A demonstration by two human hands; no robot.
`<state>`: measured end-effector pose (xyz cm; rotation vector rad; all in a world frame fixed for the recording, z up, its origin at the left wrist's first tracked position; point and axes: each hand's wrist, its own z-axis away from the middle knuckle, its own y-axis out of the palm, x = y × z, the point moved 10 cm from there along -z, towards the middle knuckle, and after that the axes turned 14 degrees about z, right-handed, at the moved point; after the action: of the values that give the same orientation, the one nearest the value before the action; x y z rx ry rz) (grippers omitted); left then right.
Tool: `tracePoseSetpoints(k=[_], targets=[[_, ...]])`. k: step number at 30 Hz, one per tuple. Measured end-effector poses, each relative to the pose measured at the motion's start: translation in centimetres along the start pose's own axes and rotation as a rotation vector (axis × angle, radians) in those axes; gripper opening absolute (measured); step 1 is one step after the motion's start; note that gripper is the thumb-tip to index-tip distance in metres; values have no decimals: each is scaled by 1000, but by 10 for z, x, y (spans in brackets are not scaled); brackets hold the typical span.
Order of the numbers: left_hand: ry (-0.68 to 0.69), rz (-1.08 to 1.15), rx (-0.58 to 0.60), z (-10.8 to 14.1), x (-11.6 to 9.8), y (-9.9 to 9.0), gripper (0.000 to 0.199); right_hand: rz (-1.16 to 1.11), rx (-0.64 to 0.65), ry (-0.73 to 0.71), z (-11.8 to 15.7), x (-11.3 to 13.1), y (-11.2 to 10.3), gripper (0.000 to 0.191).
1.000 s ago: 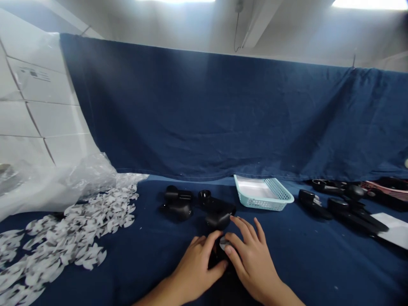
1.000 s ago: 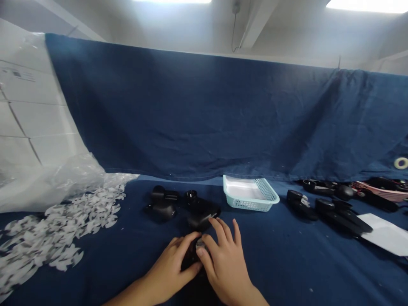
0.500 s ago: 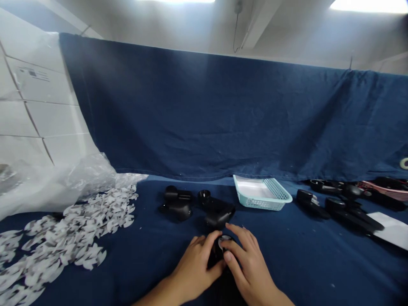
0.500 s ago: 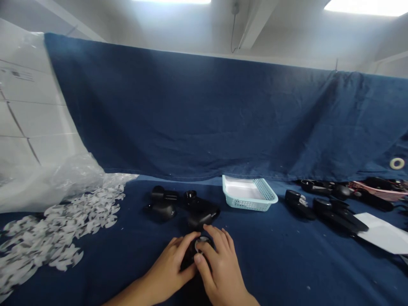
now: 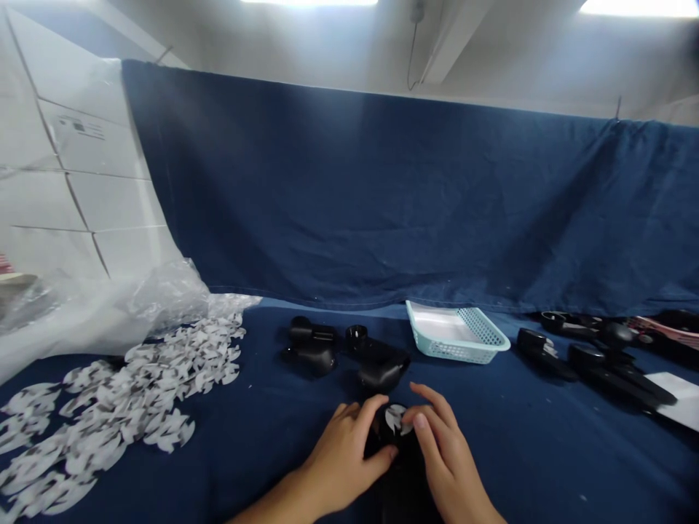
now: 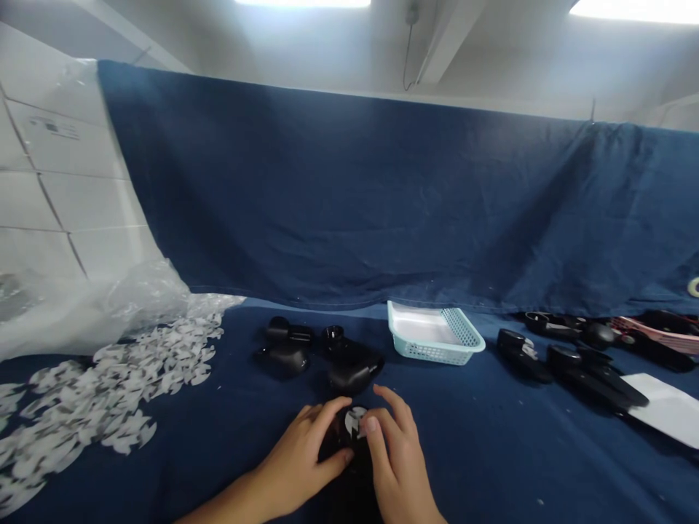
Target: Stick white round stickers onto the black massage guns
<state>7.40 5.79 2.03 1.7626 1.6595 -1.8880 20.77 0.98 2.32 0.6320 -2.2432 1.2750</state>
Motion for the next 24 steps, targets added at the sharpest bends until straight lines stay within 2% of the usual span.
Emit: tracePoseSetpoints(k=[3,8,12,18,24], targets=[[14,-2,6,1,-1,1,62,4,25,-46,3,6,5,33],[27,-3,4,0,2,3,60,265,43,-220,2,24,7,25],[22,-2,2,-1,1,2,61,419,20,-229,-5,27,-1,23],[15,-10,-3,0,-1,1,61,381,-38,-193,-3,15,-11,27],[48,-16,9,2,-2,2,58,423,-4,-354,7,32,-1,23]])
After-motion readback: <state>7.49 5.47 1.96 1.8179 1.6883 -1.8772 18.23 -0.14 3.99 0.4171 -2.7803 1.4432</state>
